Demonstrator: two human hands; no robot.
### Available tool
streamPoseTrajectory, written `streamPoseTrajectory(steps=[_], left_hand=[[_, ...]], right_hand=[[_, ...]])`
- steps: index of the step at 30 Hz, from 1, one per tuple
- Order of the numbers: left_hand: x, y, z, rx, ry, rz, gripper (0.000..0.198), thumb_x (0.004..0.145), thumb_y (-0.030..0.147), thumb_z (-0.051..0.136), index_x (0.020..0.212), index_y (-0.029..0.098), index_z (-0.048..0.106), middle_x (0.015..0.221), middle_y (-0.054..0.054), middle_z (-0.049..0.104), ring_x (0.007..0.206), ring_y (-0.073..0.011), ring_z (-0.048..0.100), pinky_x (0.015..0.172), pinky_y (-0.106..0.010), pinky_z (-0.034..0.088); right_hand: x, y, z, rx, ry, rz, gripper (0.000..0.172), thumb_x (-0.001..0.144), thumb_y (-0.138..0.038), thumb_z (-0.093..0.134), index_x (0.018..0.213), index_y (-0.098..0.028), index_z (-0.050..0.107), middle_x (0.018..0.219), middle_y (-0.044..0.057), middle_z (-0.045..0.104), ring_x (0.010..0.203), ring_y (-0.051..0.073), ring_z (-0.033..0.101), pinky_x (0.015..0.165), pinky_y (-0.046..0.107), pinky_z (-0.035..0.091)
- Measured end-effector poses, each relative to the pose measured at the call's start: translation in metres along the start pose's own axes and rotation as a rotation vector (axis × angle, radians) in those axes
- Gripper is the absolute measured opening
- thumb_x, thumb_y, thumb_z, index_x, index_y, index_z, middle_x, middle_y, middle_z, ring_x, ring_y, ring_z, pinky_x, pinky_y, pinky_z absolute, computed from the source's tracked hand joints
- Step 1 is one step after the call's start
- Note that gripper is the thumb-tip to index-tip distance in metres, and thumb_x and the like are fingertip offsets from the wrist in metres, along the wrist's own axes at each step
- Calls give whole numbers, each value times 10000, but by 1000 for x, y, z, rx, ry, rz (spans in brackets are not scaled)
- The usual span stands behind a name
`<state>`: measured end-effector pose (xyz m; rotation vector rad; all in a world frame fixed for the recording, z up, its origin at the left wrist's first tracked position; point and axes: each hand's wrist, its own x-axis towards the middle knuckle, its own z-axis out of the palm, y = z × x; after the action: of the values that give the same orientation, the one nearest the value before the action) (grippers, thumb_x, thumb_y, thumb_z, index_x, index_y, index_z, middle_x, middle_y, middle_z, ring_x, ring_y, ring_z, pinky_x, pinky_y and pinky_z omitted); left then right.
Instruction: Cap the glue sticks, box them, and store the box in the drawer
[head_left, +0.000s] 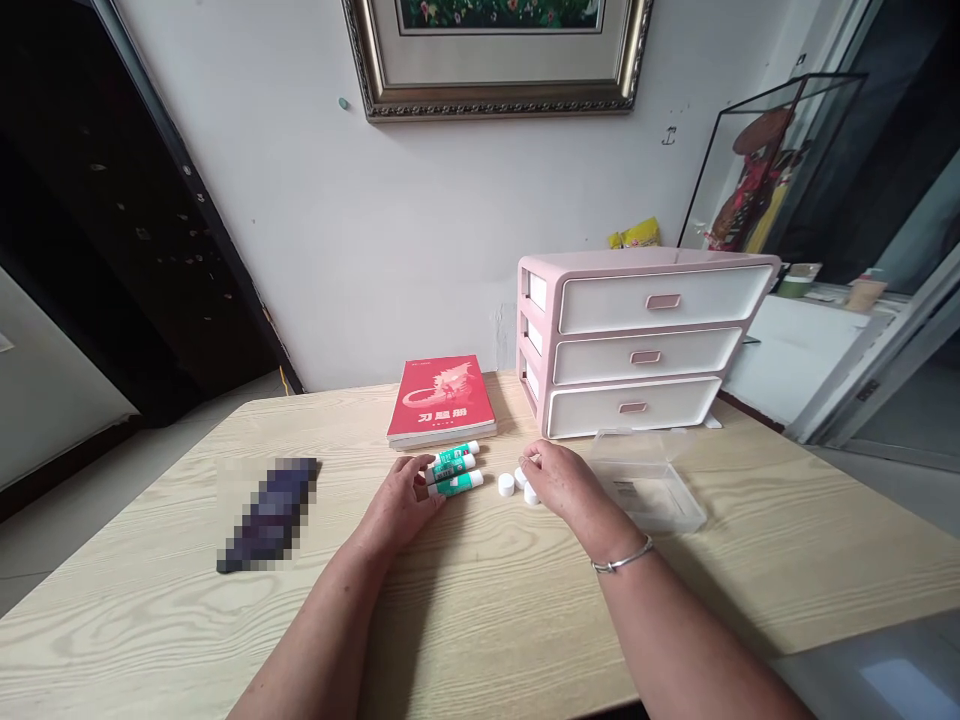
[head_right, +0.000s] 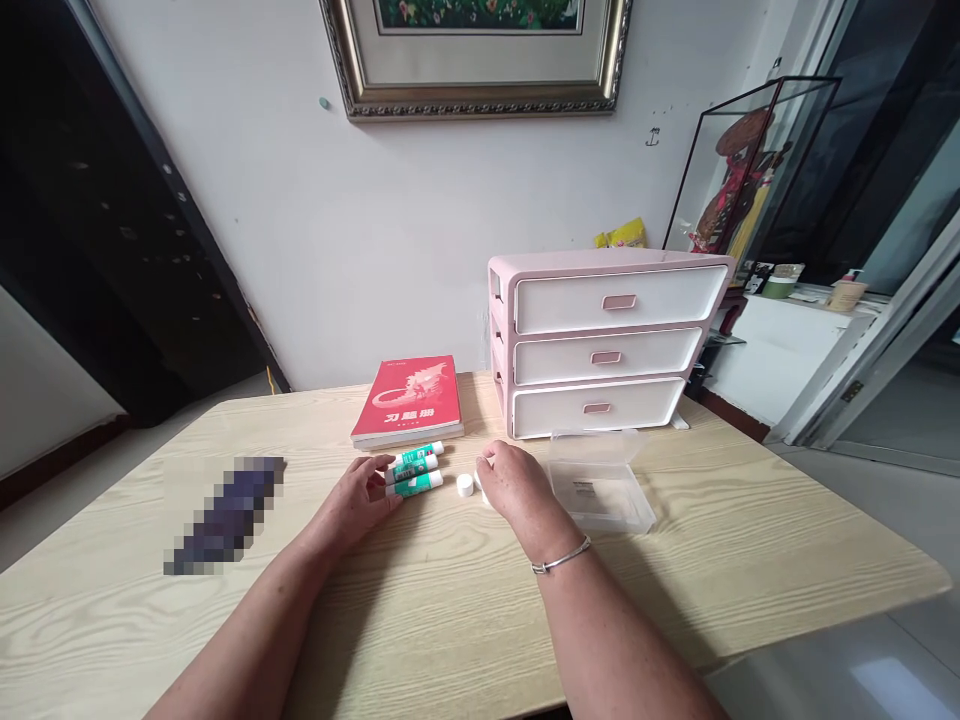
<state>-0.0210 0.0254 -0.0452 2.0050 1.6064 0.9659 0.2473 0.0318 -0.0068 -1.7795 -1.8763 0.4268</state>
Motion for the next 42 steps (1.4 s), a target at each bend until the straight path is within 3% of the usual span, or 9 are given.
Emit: streamPoseTrajectory(steps=[7, 12, 16, 20, 23, 27, 31, 34, 42], left_hand=[[3, -5, 5, 24, -5, 53, 507, 764, 304, 665, 1246, 165, 593, 1205, -125, 591, 939, -242, 632, 859, -403, 534], [5, -5, 8, 43, 3, 103, 440, 807, 301, 628, 1232, 187, 610, 1171, -97, 613, 843, -194, 633, 796, -351, 536], [4, 1, 6, 11, 55, 50, 448, 813, 383, 641, 1218, 193, 624, 1155, -86, 618, 833, -182, 638, 762, -317, 534], [-2, 12, -5, -12, 197, -51, 473, 818, 487, 621, 1168, 169, 646, 1129, -109, 626, 902, -225, 637, 741, -337, 526], [-10, 26, -18, -188, 271, -117, 451, 825, 534, 615, 1061, 153, 671, 991, -93, 664, 872, -225, 636, 753, -336, 509], [-26, 52, -34, -743, 180, -210, 383, 808, 529, 668, 889, 155, 656, 773, -31, 638, 728, -166, 604, 668, -272, 481], [-45, 81, -50, -1229, -96, -163, 408, 867, 540, 591, 734, 155, 606, 596, 4, 539, 506, -110, 477, 498, -231, 386], [-59, 100, -64, -1430, -331, -87, 559, 908, 619, 461, 629, 148, 573, 535, 5, 462, 445, -96, 389, 425, -214, 295], [-71, 135, -98, -1521, -617, 268, 773, 858, 801, 219, 494, 163, 457, 479, 21, 320, 401, -77, 244, 361, -200, 185]], right_hand=[[1, -1, 5, 2, -17, -14, 204, 888, -306, 510, 939, -215, 685, 868, 28, 736, 807, 167, 644, 647, 237, 373], [-1, -5, 5, -13, -15, -33, 212, 897, -302, 501, 949, -215, 687, 879, 31, 739, 808, 169, 642, 657, 244, 374], [-4, -7, 4, -40, 58, -91, 216, 907, -283, 482, 952, -220, 683, 862, 33, 732, 794, 170, 639, 676, 253, 386], [-5, -6, 8, 121, 199, -176, 213, 890, -288, 502, 971, -205, 680, 926, 47, 721, 842, 170, 636, 742, 253, 416], [-8, -12, 14, 407, 213, -199, 204, 867, -349, 535, 884, -191, 663, 818, 35, 693, 753, 170, 617, 709, 270, 435], [-24, -33, 12, 937, -106, -107, 303, 797, -462, 640, 845, -163, 622, 650, -9, 592, 585, 130, 534, 542, 238, 366], [-47, -59, -10, 1392, -624, -21, 401, 830, -573, 613, 843, -174, 582, 632, -31, 527, 532, 97, 484, 483, 216, 263], [-58, -74, -30, 1604, -969, -121, 541, 887, -692, 450, 720, -181, 512, 555, -55, 403, 464, 87, 402, 470, 223, 252], [-69, -107, -65, 1671, -1300, -588, 746, 851, -833, 101, 565, -200, 373, 462, -66, 277, 397, 76, 242, 416, 221, 206]])
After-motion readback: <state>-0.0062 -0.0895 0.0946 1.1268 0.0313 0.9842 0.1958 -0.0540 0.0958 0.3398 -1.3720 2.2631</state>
